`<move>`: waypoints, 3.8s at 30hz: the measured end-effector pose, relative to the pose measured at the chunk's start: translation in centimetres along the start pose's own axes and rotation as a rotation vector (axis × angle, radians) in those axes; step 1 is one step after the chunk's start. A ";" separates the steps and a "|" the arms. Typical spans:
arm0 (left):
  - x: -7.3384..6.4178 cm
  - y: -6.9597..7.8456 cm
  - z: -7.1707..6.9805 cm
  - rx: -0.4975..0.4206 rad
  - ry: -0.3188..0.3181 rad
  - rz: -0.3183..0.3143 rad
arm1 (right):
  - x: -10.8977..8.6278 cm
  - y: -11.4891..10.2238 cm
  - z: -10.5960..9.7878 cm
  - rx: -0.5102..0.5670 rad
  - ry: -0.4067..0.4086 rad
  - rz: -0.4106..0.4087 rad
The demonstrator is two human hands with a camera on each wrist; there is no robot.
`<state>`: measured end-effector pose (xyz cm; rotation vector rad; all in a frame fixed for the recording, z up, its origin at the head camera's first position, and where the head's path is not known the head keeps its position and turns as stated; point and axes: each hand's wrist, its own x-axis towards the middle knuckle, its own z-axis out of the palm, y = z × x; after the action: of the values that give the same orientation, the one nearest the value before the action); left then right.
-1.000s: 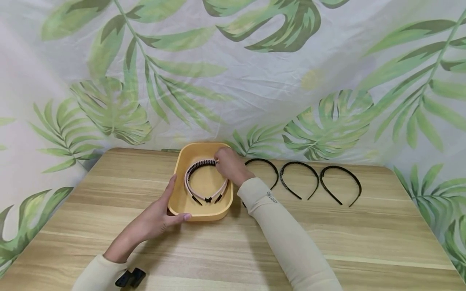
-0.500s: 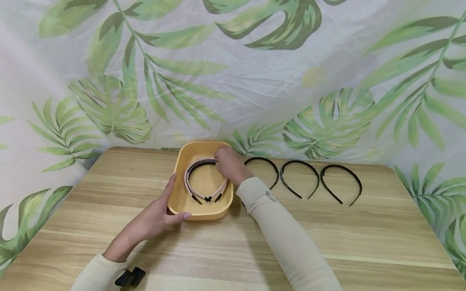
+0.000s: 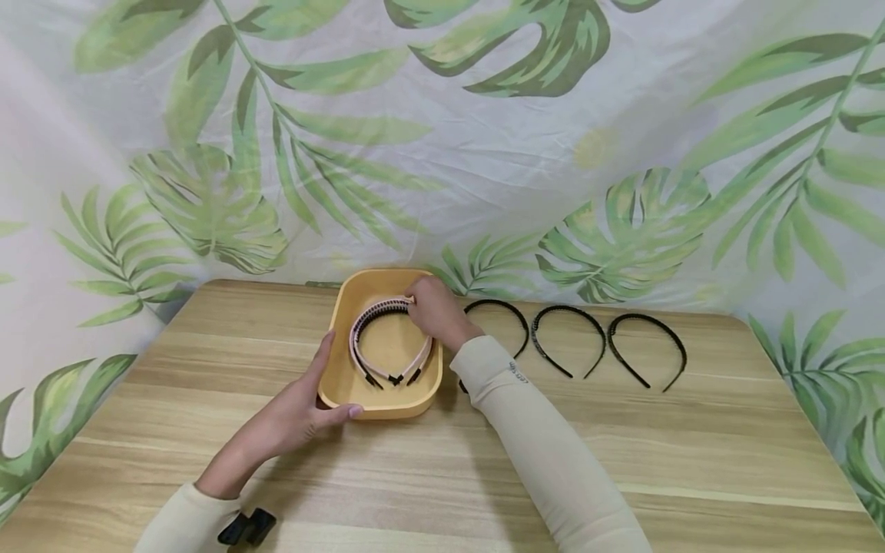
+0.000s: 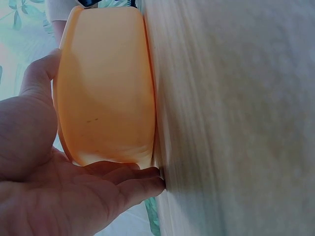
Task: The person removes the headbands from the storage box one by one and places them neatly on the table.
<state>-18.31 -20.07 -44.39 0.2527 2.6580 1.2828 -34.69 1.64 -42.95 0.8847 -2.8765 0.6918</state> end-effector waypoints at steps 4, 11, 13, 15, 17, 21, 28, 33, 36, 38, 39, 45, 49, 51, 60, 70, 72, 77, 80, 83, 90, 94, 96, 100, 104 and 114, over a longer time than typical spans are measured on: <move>0.0 -0.1 0.0 0.002 0.002 0.001 | -0.1 -0.1 -0.1 0.050 0.012 0.009; -0.1 -0.1 0.0 0.007 0.006 0.001 | 0.0 -0.3 -0.3 0.084 0.024 0.023; -0.1 -0.1 0.0 0.009 0.006 0.001 | 0.0 -0.4 -0.3 0.090 0.025 0.030; -0.1 -0.2 0.0 0.009 0.007 0.001 | 0.0 -0.5 -0.4 0.094 0.029 0.036; -0.1 -0.1 0.1 0.012 0.007 0.002 | -0.1 -0.5 -0.5 0.101 0.036 0.039; -0.1 -0.1 0.1 0.017 0.003 0.007 | -0.3 -0.7 -0.8 0.102 0.061 0.039; 0.0 0.0 0.1 0.020 0.007 0.014 | -0.6 -1.1 -1.5 0.150 0.071 0.069; -0.2 0.1 0.0 0.034 0.009 0.021 | -1.0 -1.5 -2.3 0.162 0.092 0.066; -0.4 0.2 -0.1 0.039 0.008 0.019 | -1.5 -1.7 -2.9 0.191 0.093 0.075; -0.4 0.2 -0.2 0.035 0.008 0.022 | -1.8 -1.7 -3.3 0.220 0.087 0.091; -0.4 0.1 -0.2 0.032 0.009 0.022 | -2.1 -1.7 -3.5 0.230 0.086 0.099; -0.2 -0.1 -0.1 0.025 0.011 0.031 | -3.5 -0.9 -4.6 0.262 0.097 0.138; -0.2 -0.2 -0.2 0.028 0.006 0.013 | -4.6 -0.5 -5.4 0.282 0.091 0.154; -0.2 -0.3 -0.1 0.028 0.004 0.008 | -5.1 -0.2 -5.8 0.290 0.087 0.167; 0.0 -0.2 0.0 0.019 0.005 0.013 | -7.5 1.3 -7.5 0.301 0.103 0.199; -0.1 -0.1 0.0 0.025 0.000 -0.007 | -11.0 3.3 -8.8 0.251 0.108 0.215; -0.1 -0.2 0.0 0.023 -0.001 -0.006 | -11.6 3.7 -8.9 0.242 0.105 0.214; -0.1 -0.1 0.0 0.019 -0.001 -0.009 | -13.2 4.4 -9.1 0.216 0.099 0.208; -0.1 -0.1 -0.1 0.021 0.000 -0.009 | -13.9 4.8 -8.9 0.199 0.092 0.201; -0.1 -0.1 -0.1 0.023 -0.002 -0.008 | -14.6 5.1 -8.7 0.186 0.084 0.197; -0.1 -0.1 -0.1 0.017 -0.002 -0.004 | -15.7 5.5 -7.9 0.172 0.069 0.168; 0.0 -0.2 -0.1 0.018 -0.001 -0.004 | -16.1 5.6 -7.5 0.183 0.033 0.183; 0.0 -0.2 -0.1 0.023 0.000 -0.005 | -16.3 5.8 -7.2 0.190 0.019 0.194; 0.0 -0.1 -0.1 0.021 0.000 -0.006 | -16.6 5.9 -6.7 0.195 -0.007 0.215; -0.1 -0.1 -0.1 0.029 -0.001 -0.006 | -16.8 5.8 -6.2 0.192 -0.027 0.217; 0.0 -0.2 -0.1 0.025 -0.003 -0.004 | -16.9 6.0 -5.4 0.178 -0.063 0.186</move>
<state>-18.38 -20.23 -44.47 0.2519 2.6716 1.2479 -24.28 17.22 -43.48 0.6707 -3.0183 0.9663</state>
